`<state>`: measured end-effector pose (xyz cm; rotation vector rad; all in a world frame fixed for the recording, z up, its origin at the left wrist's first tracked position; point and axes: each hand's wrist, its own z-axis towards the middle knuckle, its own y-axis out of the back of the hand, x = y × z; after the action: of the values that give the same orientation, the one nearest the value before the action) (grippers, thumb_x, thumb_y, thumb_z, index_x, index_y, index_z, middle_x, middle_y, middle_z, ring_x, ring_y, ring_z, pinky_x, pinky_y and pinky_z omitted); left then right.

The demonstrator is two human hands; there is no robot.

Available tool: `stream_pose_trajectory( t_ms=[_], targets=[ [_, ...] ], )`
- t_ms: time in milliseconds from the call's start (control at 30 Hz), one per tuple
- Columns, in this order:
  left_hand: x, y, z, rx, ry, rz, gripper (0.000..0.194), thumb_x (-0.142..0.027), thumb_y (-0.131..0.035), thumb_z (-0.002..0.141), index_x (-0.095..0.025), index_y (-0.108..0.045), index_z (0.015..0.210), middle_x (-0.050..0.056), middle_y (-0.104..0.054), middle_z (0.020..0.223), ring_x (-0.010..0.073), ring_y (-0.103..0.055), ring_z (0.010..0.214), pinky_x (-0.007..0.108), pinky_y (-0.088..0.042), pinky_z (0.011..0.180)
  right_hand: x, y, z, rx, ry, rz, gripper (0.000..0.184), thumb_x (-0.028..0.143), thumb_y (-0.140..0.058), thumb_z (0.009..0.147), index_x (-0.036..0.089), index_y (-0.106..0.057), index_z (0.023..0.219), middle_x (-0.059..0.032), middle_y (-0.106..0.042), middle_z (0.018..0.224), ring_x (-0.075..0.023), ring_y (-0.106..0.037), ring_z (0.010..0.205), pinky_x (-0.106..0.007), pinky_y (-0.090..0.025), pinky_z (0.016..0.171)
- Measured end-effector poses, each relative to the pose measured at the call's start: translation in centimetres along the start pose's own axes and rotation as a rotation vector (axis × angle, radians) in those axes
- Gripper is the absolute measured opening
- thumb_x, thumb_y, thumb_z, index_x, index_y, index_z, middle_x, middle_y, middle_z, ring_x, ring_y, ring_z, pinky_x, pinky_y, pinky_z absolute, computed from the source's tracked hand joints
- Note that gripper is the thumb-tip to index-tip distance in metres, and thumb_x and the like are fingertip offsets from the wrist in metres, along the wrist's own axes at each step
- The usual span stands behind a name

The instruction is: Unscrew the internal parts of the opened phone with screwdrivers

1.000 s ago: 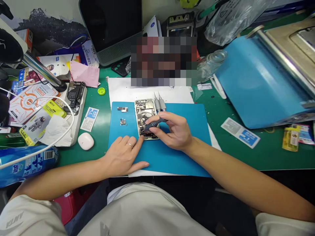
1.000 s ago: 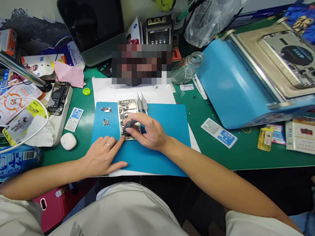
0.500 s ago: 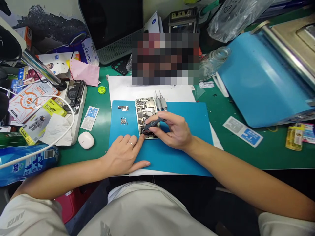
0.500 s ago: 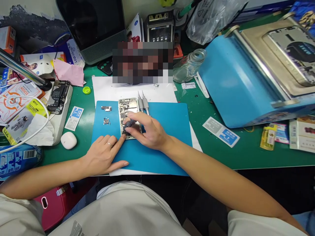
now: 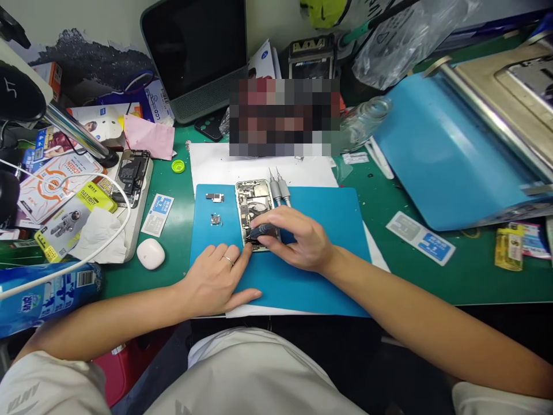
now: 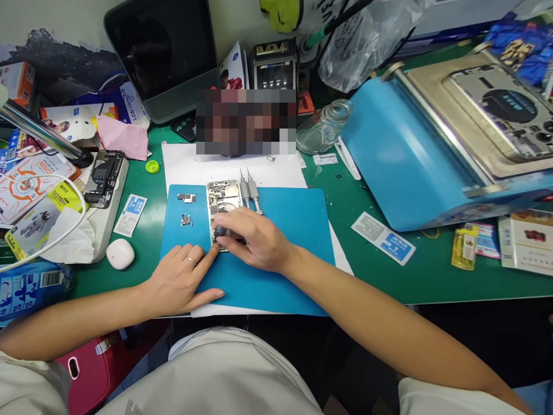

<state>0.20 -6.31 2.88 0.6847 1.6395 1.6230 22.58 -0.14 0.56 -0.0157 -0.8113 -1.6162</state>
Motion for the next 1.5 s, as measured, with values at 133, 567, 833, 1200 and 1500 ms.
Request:
stream_pose_trajectory(
  t_ms=[133,567,833,1200,1500],
  targets=[
    [0.1,0.0,0.1,0.001,-0.004,-0.008,0.080,-0.067,-0.024,0.102,-0.001,-0.045,0.143,0.012,-0.059,0.095,0.0265,-0.057,0.081,0.039,-0.042,0.067,0.2,0.2,0.2,0.025,0.079,-0.026,0.063,0.012,-0.061,0.093,0.026,-0.038,0.150,-0.0071,-0.075,0.099,-0.0203,-0.074,0.087,-0.036,-0.063,0.072],
    [0.2,-0.2,0.0,-0.021,-0.010,-0.016,0.078,-0.066,-0.026,0.103,-0.001,-0.045,0.142,0.013,-0.060,0.095,0.0266,-0.058,0.081,0.039,-0.043,0.066,0.9,-0.2,0.6,0.007,0.077,-0.018,0.063,0.010,-0.057,0.094,0.026,-0.038,0.152,-0.0078,-0.074,0.099,-0.0198,-0.071,0.092,-0.037,-0.061,0.080],
    [0.3,-0.1,0.1,0.003,-0.007,-0.016,0.078,-0.065,-0.025,0.103,-0.002,-0.042,0.145,0.013,-0.060,0.095,0.0270,-0.058,0.082,0.039,-0.044,0.067,0.9,-0.1,0.8,-0.006,0.076,-0.022,0.061,0.013,-0.055,0.096,0.028,-0.037,0.152,-0.0080,-0.075,0.106,-0.0212,-0.072,0.098,-0.039,-0.061,0.082],
    [0.2,-0.1,0.1,-0.058,-0.017,-0.008,0.076,-0.063,-0.030,0.103,-0.001,-0.043,0.143,0.013,-0.061,0.098,0.0265,-0.058,0.080,0.039,-0.043,0.065,1.1,0.1,1.0,0.023,0.106,-0.046,0.062,0.013,-0.054,0.096,0.026,-0.036,0.154,-0.0107,-0.074,0.112,-0.0232,-0.070,0.106,-0.041,-0.062,0.084],
    [0.2,-0.2,0.0,-0.035,-0.009,-0.018,0.071,-0.059,-0.031,0.104,-0.002,-0.041,0.144,0.012,-0.060,0.099,0.0267,-0.058,0.083,0.039,-0.043,0.067,1.3,0.2,1.2,-0.004,0.110,-0.094,0.061,0.011,-0.054,0.096,0.025,-0.039,0.153,-0.0096,-0.072,0.102,-0.0213,-0.069,0.097,-0.038,-0.061,0.080]
  ],
)
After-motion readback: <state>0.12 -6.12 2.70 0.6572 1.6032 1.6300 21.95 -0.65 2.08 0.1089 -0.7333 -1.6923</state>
